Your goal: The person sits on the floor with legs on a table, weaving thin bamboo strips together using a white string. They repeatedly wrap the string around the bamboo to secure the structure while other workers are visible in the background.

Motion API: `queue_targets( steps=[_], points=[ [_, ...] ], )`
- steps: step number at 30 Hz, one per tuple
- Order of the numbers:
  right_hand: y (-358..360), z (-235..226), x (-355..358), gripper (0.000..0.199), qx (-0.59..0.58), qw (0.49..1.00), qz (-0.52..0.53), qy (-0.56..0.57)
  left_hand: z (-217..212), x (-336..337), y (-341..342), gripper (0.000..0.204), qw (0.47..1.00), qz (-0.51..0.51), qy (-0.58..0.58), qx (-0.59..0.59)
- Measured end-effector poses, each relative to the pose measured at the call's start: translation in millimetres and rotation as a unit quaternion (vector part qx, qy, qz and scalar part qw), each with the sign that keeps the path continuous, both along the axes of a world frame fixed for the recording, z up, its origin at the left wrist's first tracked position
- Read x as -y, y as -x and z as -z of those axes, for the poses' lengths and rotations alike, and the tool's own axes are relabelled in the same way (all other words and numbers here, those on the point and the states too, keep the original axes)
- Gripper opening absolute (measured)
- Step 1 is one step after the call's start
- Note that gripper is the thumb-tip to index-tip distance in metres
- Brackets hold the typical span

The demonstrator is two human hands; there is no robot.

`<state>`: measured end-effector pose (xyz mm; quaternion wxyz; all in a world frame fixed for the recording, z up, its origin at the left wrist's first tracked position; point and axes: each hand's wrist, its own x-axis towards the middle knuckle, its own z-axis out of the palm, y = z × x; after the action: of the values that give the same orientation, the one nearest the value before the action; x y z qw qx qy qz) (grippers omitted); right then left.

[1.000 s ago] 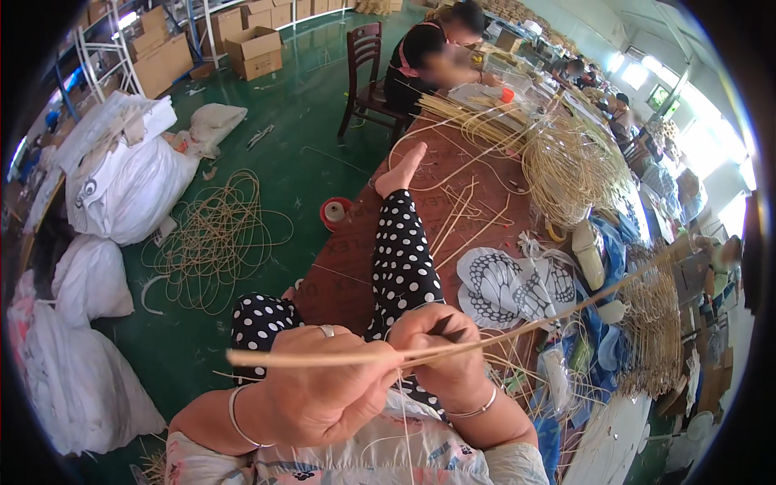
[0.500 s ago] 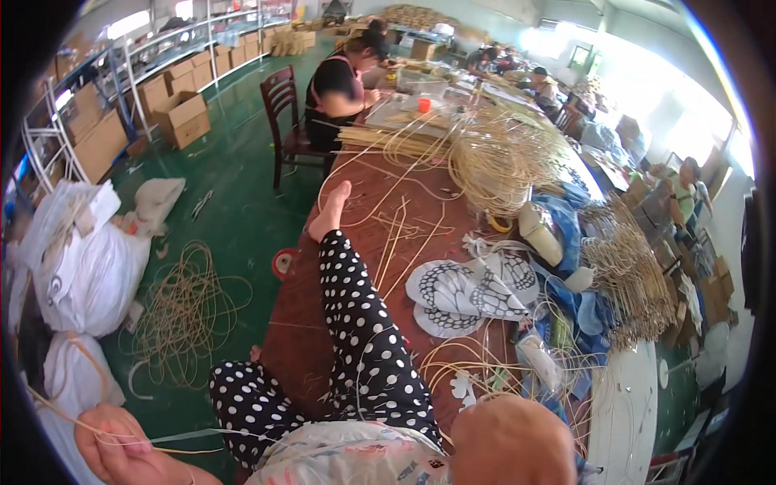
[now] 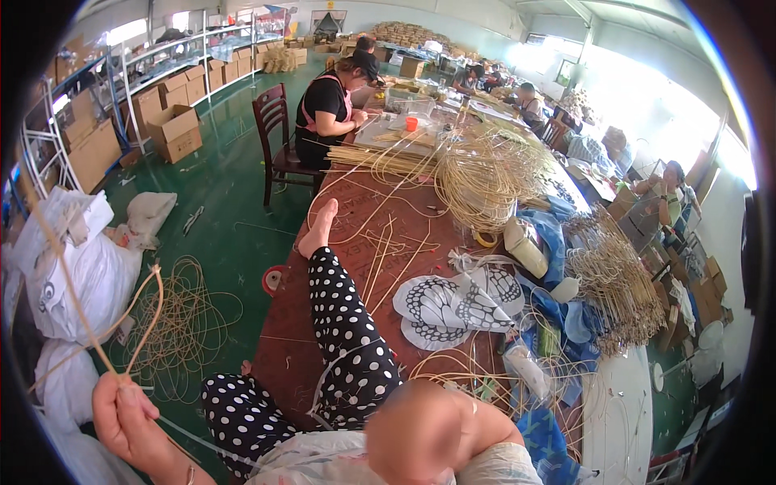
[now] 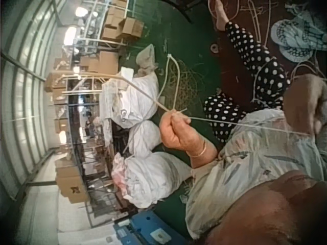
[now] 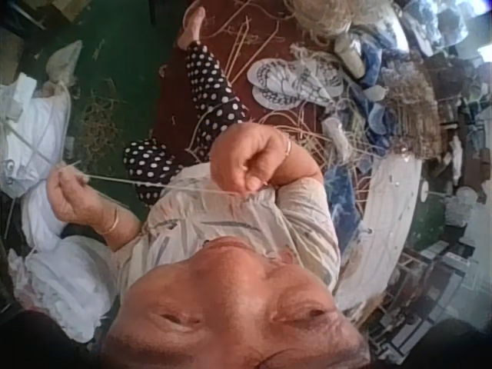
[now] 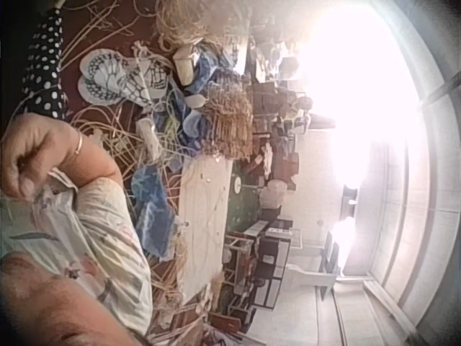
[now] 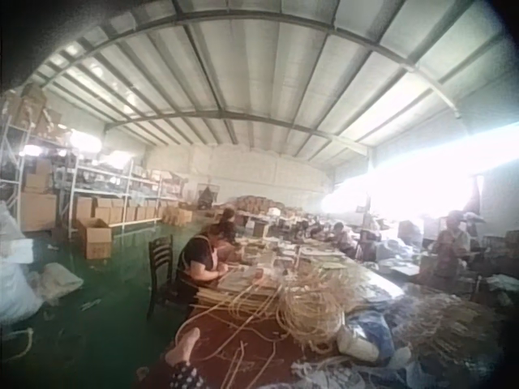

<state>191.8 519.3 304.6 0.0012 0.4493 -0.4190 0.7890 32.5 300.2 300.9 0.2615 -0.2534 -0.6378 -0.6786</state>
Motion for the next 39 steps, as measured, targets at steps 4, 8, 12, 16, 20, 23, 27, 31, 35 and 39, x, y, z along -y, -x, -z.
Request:
queue_targets(
  steps=[4,8,12,16,20,23,27,31,35,39],
  points=[
    [-17,-46,6,0.023,-0.154,0.981,-0.120,0.017,-9,6,-12,0.016,0.996,0.060,-0.015,-0.066],
    [-24,-28,-10,0.022,-0.220,0.971,-0.092,-0.031,-6,27,-3,0.010,0.994,0.034,-0.089,-0.056],
    [-7,-29,1,0.023,0.116,0.956,0.268,-0.022,16,2,-4,0.013,0.997,0.014,0.071,0.030],
    [30,4,19,0.013,0.055,0.876,0.389,-0.281,3,-67,-5,0.009,0.917,0.177,0.259,-0.245],
    [26,-2,44,0.036,0.288,0.925,0.237,0.070,-8,-75,-15,0.009,0.920,0.236,0.221,-0.221],
    [21,-8,48,0.042,0.196,0.962,-0.018,0.187,-29,-58,-30,0.015,0.897,0.300,0.211,-0.247],
    [22,-14,51,0.032,0.064,0.964,-0.192,0.172,-32,-51,-39,0.023,0.900,0.311,0.154,-0.264],
    [23,-16,42,0.020,0.011,0.993,-0.052,0.102,-37,-43,-46,0.021,0.900,0.313,0.151,-0.262],
    [26,1,36,0.012,-0.111,0.922,0.360,-0.087,-34,-40,-42,0.020,0.892,0.323,0.184,-0.256],
    [43,28,35,0.013,-0.070,0.732,0.640,-0.225,-13,-56,-30,0.019,0.897,0.278,0.241,-0.246]
  ],
)
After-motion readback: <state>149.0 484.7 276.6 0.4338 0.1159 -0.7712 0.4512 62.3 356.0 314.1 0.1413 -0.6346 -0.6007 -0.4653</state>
